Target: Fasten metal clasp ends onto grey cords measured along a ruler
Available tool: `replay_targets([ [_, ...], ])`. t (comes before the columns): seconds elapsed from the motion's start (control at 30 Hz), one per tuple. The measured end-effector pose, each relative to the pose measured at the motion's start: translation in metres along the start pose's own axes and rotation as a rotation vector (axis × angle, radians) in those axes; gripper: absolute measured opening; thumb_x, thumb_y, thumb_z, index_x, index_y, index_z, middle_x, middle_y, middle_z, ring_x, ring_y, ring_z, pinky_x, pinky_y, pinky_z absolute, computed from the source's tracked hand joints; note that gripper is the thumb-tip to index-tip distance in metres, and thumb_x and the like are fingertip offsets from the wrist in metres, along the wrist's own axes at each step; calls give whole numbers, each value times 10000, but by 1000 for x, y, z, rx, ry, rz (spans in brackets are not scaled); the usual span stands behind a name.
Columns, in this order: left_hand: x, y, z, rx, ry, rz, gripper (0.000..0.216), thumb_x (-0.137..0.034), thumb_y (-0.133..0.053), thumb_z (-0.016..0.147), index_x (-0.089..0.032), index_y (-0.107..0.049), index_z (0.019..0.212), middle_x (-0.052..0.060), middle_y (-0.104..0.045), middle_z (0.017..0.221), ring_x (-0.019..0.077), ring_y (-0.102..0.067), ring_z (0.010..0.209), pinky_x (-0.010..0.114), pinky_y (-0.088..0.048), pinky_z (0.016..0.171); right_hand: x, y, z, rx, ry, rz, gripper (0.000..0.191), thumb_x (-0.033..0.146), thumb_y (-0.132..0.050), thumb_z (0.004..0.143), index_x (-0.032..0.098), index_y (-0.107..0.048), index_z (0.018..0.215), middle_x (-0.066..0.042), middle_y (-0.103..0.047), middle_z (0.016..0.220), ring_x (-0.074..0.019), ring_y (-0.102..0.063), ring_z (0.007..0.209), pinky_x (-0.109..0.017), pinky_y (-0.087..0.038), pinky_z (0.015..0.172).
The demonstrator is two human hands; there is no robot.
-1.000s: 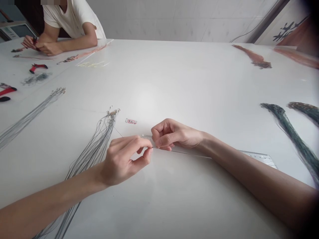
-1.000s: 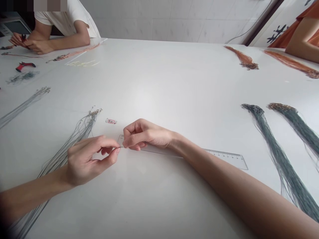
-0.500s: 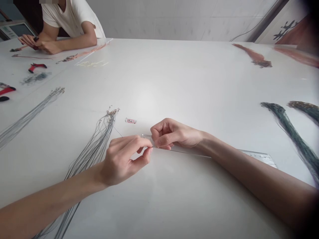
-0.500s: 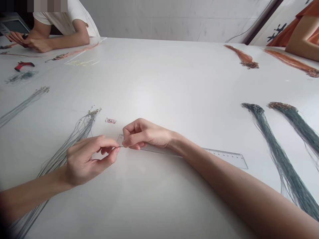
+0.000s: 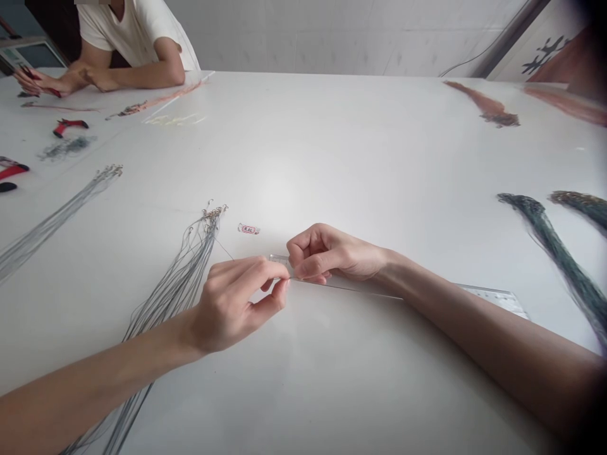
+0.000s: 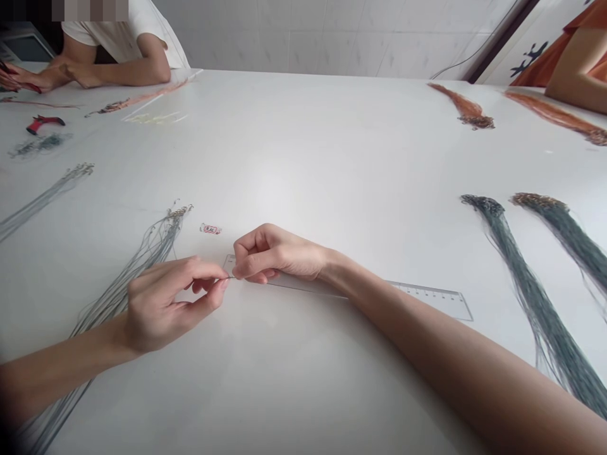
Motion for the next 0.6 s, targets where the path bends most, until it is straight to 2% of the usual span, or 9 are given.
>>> replay_targets([
  [0.6,1,-1,0,6,1,10,149,-44,-539,795,-161,-508,708,-56,-499,540,42,-424,470,153,-403,439,0,0,0,-8,-1,4,190,94,-537,724,130,-461,553,57,-416,463,-48,-340,458,-214,-240,458],
])
Point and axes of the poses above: each hand's wrist, its own z-axis towards the middle knuckle, its own y-axis out of the back of the hand, x = y × z, the point moved 9 cm from there along z, towards the middle knuckle
